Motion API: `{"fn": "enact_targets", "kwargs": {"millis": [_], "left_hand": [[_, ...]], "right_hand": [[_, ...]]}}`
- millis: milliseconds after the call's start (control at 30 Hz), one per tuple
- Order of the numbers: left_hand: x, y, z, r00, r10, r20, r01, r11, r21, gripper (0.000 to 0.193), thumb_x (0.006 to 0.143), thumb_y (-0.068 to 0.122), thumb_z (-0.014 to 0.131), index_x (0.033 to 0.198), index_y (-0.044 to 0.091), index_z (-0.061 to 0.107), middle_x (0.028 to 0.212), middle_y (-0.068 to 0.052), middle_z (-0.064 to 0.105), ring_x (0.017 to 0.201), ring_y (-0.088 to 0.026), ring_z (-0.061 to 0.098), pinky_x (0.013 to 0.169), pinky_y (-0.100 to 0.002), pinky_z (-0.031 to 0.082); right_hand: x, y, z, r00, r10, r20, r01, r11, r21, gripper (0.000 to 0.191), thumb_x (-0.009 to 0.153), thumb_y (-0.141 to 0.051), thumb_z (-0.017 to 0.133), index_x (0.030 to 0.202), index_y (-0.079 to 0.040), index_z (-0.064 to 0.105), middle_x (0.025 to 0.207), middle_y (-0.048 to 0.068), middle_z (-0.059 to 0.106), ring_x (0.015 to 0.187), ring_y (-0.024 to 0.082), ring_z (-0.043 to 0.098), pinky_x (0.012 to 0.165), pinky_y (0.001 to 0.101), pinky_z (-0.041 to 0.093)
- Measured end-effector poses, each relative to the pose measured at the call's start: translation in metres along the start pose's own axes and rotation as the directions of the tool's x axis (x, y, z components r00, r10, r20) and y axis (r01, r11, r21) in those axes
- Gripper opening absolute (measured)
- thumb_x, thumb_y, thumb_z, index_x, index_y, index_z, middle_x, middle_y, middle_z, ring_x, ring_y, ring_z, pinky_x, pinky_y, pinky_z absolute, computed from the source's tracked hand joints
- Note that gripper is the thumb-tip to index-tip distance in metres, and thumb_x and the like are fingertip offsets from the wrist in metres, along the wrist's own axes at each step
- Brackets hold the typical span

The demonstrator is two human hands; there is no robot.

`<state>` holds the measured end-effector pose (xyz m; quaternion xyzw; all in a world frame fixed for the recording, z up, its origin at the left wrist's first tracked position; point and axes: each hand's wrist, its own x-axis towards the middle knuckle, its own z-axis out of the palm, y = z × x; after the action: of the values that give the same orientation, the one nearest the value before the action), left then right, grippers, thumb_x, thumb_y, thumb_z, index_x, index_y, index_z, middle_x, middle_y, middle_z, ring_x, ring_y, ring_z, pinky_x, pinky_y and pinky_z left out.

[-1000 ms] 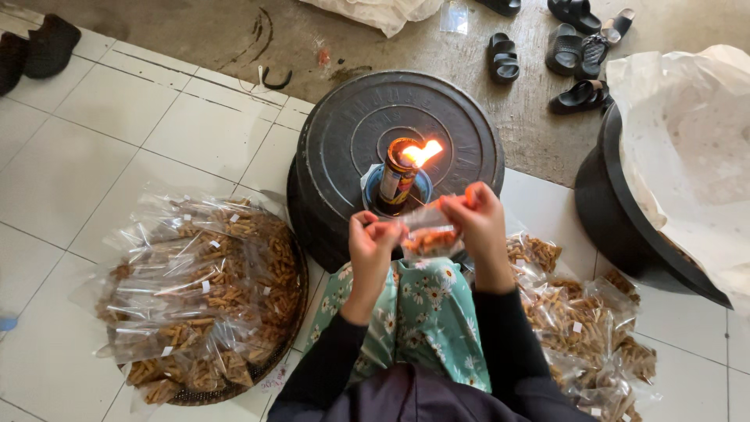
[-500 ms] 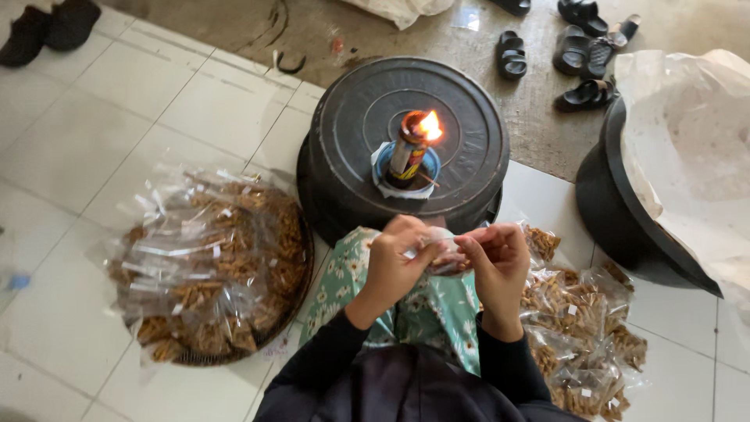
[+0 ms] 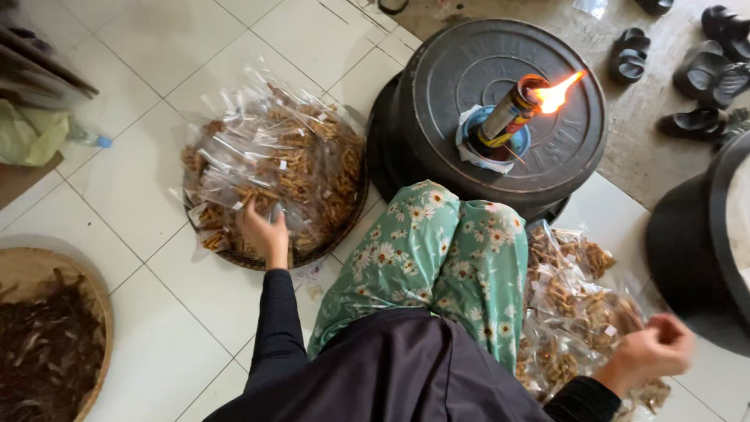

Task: The person sits on the floor and heat-seals clear plastic bags filled with snack sticks over an open flame. They fill each bag with snacks from a tray, press the bag opening flat, pass it over the flame to melt it closed, and set the sealed bag aside with other finished bags.

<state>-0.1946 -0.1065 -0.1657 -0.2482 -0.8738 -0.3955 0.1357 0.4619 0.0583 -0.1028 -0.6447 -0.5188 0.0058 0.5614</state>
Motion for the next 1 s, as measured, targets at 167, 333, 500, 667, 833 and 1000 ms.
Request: {"fn": "enact_targets", "kwargs": {"millis": [167, 333, 500, 667, 833, 1000], "left_hand": [[-0.052, -0.041, 0.024, 0.892, -0.310, 0.329, 0.286, 0.951, 0.121, 0.092, 0.070, 0.031, 0.095, 0.141, 0.004, 0.043, 0.138, -0.020, 0.051, 0.129, -0.040, 0.045, 0.105, -0.055, 0.037], [-0.051, -0.023, 0.046, 0.956, -0.175, 0.237, 0.163, 0.984, 0.067, 0.078, 0.073, 0.030, 0.091, 0.137, 0.009, 0.052, 0.138, -0.018, 0.055, 0.129, -0.039, 0.051, 0.103, -0.050, 0.045], [-0.009, -0.004, 0.065, 0.969, -0.243, 0.042, 0.245, 0.968, -0.059, 0.056, 0.094, 0.026, 0.077, 0.141, 0.008, 0.052, 0.135, -0.018, 0.057, 0.123, -0.038, 0.058, 0.100, -0.049, 0.049], [0.061, 0.001, 0.082, 0.866, -0.465, 0.183, 0.475, 0.880, -0.011, 0.062, 0.086, 0.039, 0.085, 0.124, 0.001, 0.055, 0.117, -0.018, 0.065, 0.109, -0.038, 0.062, 0.091, -0.051, 0.050], [0.068, 0.007, 0.088, 0.807, -0.561, 0.185, 0.565, 0.824, 0.035, 0.038, 0.096, 0.037, 0.077, 0.117, 0.007, 0.066, 0.120, -0.015, 0.069, 0.110, -0.036, 0.066, 0.092, -0.050, 0.053], [0.061, 0.021, 0.104, 0.906, -0.396, -0.146, 0.387, 0.918, -0.087, 0.078, 0.082, 0.037, 0.088, 0.129, -0.007, 0.045, 0.119, -0.028, 0.062, 0.107, -0.043, 0.063, 0.089, -0.053, 0.053]], "right_hand": [[-0.068, 0.024, 0.022, 0.986, -0.061, 0.155, 0.124, 0.887, -0.444, 0.018, 0.091, 0.004, 0.063, 0.093, -0.006, 0.077, 0.091, 0.013, 0.074, 0.083, 0.027, 0.070, 0.077, 0.0404, 0.055], [-0.120, 0.025, 0.029, 0.914, 0.307, 0.265, -0.139, 0.851, -0.506, 0.010, 0.092, -0.014, 0.074, 0.100, -0.009, 0.077, 0.093, 0.015, 0.075, 0.085, 0.031, 0.071, 0.078, 0.0438, 0.055], [-0.128, 0.027, 0.032, 0.863, 0.369, 0.343, -0.127, 0.818, -0.561, 0.024, 0.088, -0.023, 0.079, 0.104, -0.006, 0.078, 0.095, 0.017, 0.076, 0.089, 0.034, 0.073, 0.082, 0.0450, 0.056], [-0.126, 0.024, 0.032, 0.896, 0.327, 0.300, -0.114, 0.823, -0.556, 0.022, 0.090, -0.021, 0.076, 0.103, -0.002, 0.076, 0.097, 0.017, 0.076, 0.091, 0.034, 0.073, 0.083, 0.0450, 0.056], [-0.116, 0.016, 0.037, 0.907, 0.316, 0.279, -0.123, 0.832, -0.541, 0.020, 0.093, -0.021, 0.075, 0.103, -0.004, 0.076, 0.098, 0.015, 0.076, 0.090, 0.033, 0.073, 0.083, 0.0446, 0.056], [-0.105, 0.007, 0.055, 0.917, 0.254, 0.307, -0.109, 0.901, -0.420, 0.018, 0.098, -0.020, 0.073, 0.108, -0.006, 0.077, 0.099, 0.014, 0.076, 0.089, 0.029, 0.073, 0.082, 0.0408, 0.056]]}}
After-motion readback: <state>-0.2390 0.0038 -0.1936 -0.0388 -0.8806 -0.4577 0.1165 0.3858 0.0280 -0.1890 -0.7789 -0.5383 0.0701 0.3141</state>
